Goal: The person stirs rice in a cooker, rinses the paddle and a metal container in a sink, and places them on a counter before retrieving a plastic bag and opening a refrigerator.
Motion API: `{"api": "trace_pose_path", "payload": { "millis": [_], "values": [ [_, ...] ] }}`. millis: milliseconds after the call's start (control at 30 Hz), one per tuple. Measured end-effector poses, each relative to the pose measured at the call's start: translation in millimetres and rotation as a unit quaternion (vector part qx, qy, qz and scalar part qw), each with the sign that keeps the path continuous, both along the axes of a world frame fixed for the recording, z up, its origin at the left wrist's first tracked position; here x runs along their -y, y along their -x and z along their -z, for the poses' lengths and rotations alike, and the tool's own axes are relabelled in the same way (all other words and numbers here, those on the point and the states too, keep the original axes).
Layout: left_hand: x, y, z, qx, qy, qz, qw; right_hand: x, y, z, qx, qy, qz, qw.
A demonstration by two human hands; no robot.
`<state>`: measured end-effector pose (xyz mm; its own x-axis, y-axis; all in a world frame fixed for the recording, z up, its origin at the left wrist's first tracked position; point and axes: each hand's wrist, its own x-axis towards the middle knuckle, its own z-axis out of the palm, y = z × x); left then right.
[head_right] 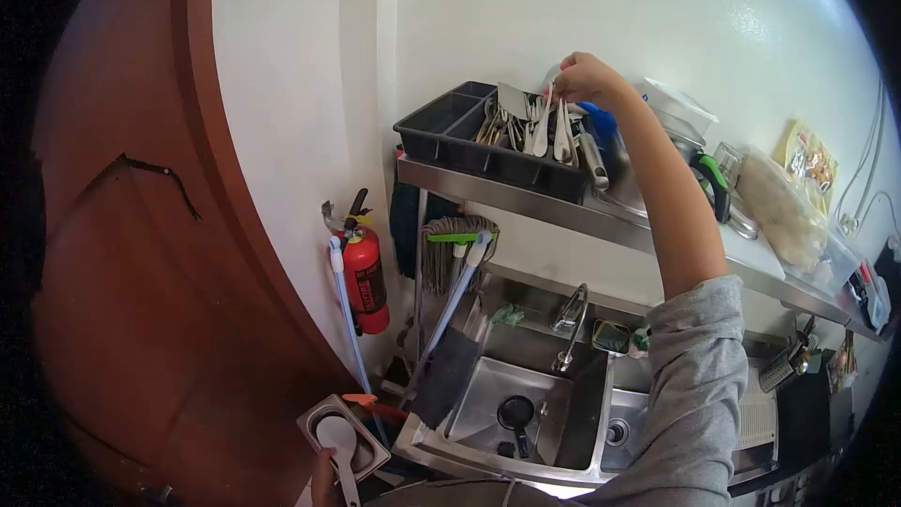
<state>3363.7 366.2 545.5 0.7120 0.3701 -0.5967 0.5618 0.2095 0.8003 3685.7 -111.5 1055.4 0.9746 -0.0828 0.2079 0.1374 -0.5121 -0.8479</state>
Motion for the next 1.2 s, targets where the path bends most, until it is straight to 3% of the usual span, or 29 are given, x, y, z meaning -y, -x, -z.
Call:
{"api": "trace_pose_path", "payload": {
  "millis": [167,267,367,467,533,633,667,700,733,767,800,833,867,900,933,1033,1167,1200],
  "values": [
    [3.2,3.2,-12.3,-0.038,0.001,0.015,0.999,-5.2,4.9,5.5,-0.027,-0.036,-0.002,0.999],
    [6.4,2.6,-14.5,0.009,0.041,-0.022,0.999,-4.3,0.3,4.5,-0.019,-0.058,-0.002,0.998],
    [5.0,-2.7,-8.2,0.001,0.013,-0.011,1.0,-8.2,-2.6,-1.1,0.038,-0.154,-0.019,0.987],
    [6.6,-6.6,-17.1,-0.017,0.018,0.007,1.0,-22.7,12.8,-19.9,0.189,-0.227,-0.034,0.955],
    [3.1,-8.8,6.9,0.053,0.02,0.013,0.998,-35.5,34.9,-37.5,0.219,-0.254,-0.076,0.939],
    [8.7,-22.8,-16.6,0.052,0.015,0.094,0.994,-62.1,83.3,-44.0,0.17,-0.128,-0.204,0.956],
    [7.1,-26.7,-2.8,0.094,0.017,0.109,0.989,-97.4,127.8,-39.9,0.092,-0.078,-0.205,0.971],
    [11.9,-32.9,-19.3,0.067,0.009,0.145,0.987,-125.8,149.8,-27.8,0.053,-0.05,-0.141,0.987],
    [26.2,-39.3,-42.2,0.111,0.019,0.121,0.986,-131.5,157.5,-7.2,0.097,0.131,-0.202,0.966],
    [32.5,-45.4,-40.9,0.18,0.003,0.126,0.976,-142.3,170.4,4.2,-0.004,0.146,-0.217,0.965],
    [33.6,-52.9,-41.0,0.101,0.01,0.155,0.983,-156.7,181.6,20.9,-0.09,0.19,-0.257,0.943],
    [37.5,-60.3,-38.3,0.107,0.014,0.173,0.979,-155.2,166.2,69.1,0.132,0.239,-0.427,0.862],
    [41.6,-69.6,-21.5,0.164,0.02,0.186,0.969,-164.4,180.1,90.3,-0.027,0.177,-0.448,0.876],
    [46.6,-74.0,-42.7,0.116,0.031,0.221,0.968,-180.2,193.0,99.9,-0.143,0.214,-0.415,0.873],
    [54.5,-78.6,-52.0,0.118,0.034,0.223,0.967,-180.5,191.9,132.5,-0.146,0.229,-0.449,0.852],
    [68.5,-93.1,-37.6,0.14,0.046,0.259,0.954,-195.0,194.5,206.2,-0.177,0.341,-0.419,0.823],
    [85.9,-104.5,-38.3,0.104,0.049,0.321,0.94,-218.9,198.0,266.5,-0.26,0.408,-0.353,0.801],
    [91.3,-105.9,-36.6,0.141,0.031,0.313,0.939,-222.6,203.8,278.7,-0.23,0.431,-0.335,0.806]
  ]
}}
